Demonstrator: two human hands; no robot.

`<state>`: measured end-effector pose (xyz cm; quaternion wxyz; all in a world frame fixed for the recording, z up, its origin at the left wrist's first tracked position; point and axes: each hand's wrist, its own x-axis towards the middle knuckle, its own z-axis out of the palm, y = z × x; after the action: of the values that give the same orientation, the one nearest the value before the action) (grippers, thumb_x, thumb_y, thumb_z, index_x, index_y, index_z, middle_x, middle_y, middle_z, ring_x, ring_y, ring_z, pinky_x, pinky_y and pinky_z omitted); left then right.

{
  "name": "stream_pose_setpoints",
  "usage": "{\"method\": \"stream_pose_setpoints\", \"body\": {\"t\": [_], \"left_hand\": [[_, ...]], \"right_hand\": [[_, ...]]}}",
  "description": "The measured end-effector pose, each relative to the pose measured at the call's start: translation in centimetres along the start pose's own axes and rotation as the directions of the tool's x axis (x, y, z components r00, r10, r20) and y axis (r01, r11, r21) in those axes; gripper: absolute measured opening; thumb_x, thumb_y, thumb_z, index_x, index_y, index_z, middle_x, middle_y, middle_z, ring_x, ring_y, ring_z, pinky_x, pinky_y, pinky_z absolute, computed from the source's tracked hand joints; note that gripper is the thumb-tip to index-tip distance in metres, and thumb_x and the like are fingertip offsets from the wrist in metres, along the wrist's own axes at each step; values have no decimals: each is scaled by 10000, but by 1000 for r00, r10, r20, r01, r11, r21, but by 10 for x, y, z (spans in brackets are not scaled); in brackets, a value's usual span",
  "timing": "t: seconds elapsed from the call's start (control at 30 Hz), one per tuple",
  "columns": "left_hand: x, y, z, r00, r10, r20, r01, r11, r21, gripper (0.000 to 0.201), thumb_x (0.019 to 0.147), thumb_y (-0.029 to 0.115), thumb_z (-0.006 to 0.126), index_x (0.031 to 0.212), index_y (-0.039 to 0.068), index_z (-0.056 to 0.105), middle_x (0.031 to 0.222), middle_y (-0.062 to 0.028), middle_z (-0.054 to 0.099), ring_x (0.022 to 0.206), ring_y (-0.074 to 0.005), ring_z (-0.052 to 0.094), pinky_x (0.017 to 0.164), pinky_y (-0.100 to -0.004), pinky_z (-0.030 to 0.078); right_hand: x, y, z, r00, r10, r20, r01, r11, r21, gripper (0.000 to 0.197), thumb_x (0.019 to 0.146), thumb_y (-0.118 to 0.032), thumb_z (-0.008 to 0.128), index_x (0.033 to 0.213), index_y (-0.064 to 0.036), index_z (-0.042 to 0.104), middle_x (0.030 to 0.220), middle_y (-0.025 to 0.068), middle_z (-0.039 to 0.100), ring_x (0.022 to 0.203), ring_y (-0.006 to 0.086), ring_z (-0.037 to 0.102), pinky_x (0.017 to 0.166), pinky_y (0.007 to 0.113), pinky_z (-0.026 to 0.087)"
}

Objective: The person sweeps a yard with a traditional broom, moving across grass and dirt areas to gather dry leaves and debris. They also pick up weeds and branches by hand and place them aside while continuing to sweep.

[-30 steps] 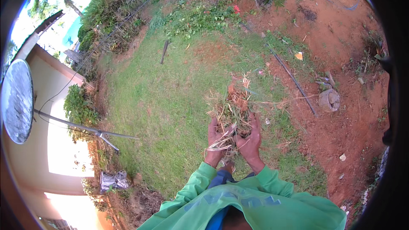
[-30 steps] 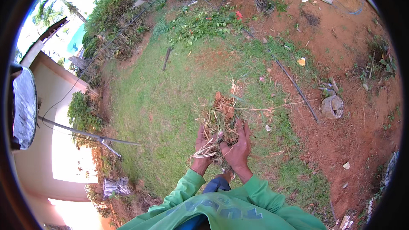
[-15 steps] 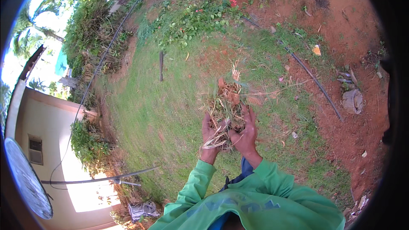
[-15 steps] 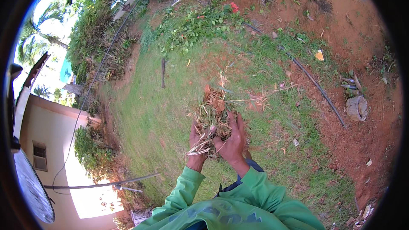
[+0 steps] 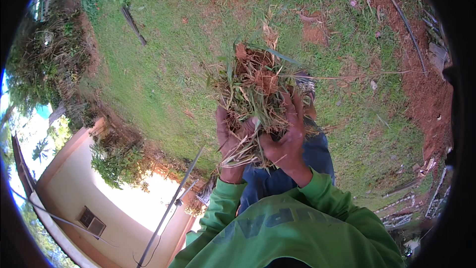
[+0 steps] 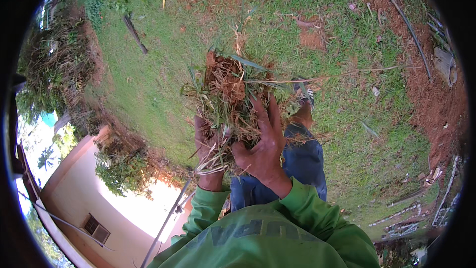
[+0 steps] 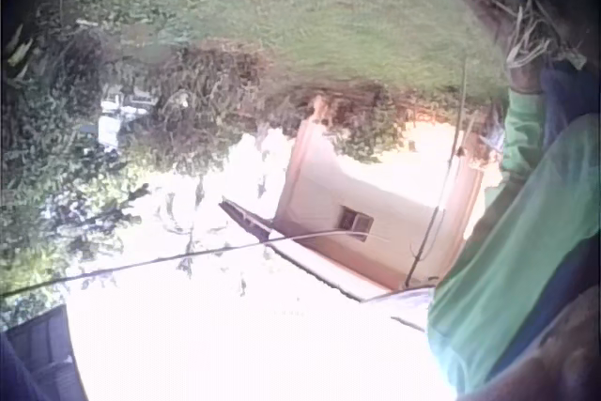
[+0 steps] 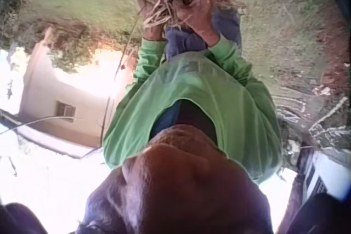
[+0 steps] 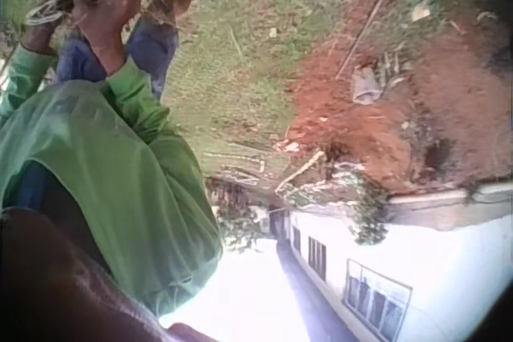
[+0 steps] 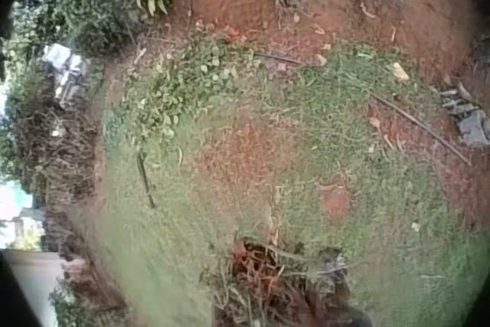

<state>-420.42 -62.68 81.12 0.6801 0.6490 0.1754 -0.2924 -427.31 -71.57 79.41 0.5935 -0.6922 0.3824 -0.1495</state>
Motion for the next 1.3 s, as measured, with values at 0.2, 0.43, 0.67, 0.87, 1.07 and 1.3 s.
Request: {"method": "stream_pose_setpoints", "body": {"t": [0.2, 0.43, 0.67, 0.87, 1.07, 1.3], "left_hand": [[106, 33, -85, 994, -113, -6, 113, 992, 57, 684, 691, 95, 823, 1278, 32, 478, 1172, -88, 545, 1064, -224, 532, 914, -350, 440], [215, 108, -245, 998, -2, -66, 12, 989, 148, 667, 660, 215, 850, 1210, 16, 528, 1116, -102, 467, 1056, -245, 467, 928, -374, 387], [266, 235, -356, 953, 134, -271, -107, 988, 113, 640, 685, 213, 833, 1213, 13, 530, 1102, -100, 464, 1043, -236, 466, 924, -349, 385], [319, 345, -391, 888, 204, -411, -263, 961, -90, 581, 744, 134, 792, 1241, 15, 514, 1122, -75, 467, 1073, -199, 476, 943, -318, 383], [410, 475, -413, 826, 292, -482, -417, 892, -176, 561, 754, 158, 790, 1213, -3, 510, 1113, -82, 457, 1041, -197, 479, 925, -316, 391], [487, 599, -441, 824, 329, -462, -491, 822, -290, 506, 787, 126, 763, 1216, 17, 517, 1080, -57, 485, 992, -168, 524, 859, -309, 453]], "right_hand": [[33, 2, 126, 995, 91, 47, -87, 992, -90, 741, 609, -133, 646, 1314, 15, 474, 1384, 313, 373, 1290, 442, 393, 1020, 443, 385], [55, -41, 333, 983, 81, 164, -57, 988, -145, 784, 616, -96, 661, 1350, 23, 414, 1363, 313, 383, 1330, 433, 327, 1083, 473, 274], [91, -145, 485, 922, -46, 383, 83, 993, -80, 763, 610, -119, 655, 1331, 6, 438, 1373, 315, 361, 1282, 426, 398, 1030, 434, 368], [156, -234, 580, 821, -263, 507, 341, 938, -67, 779, 628, -209, 659, 1343, 4, 435, 1401, 319, 338, 1308, 433, 367, 1052, 453, 340], [246, -332, 676, 751, -330, 571, 344, 935, 88, 802, 598, -182, 640, 1352, -6, 430, 1392, 330, 337, 1287, 476, 366, 1060, 485, 325], [332, -433, 775, 693, -429, 580, 488, 871, 62, 811, 596, -146, 639, 1374, -79, 419, 1380, 331, 353, 1258, 480, 399, 1026, 489, 366]]}}
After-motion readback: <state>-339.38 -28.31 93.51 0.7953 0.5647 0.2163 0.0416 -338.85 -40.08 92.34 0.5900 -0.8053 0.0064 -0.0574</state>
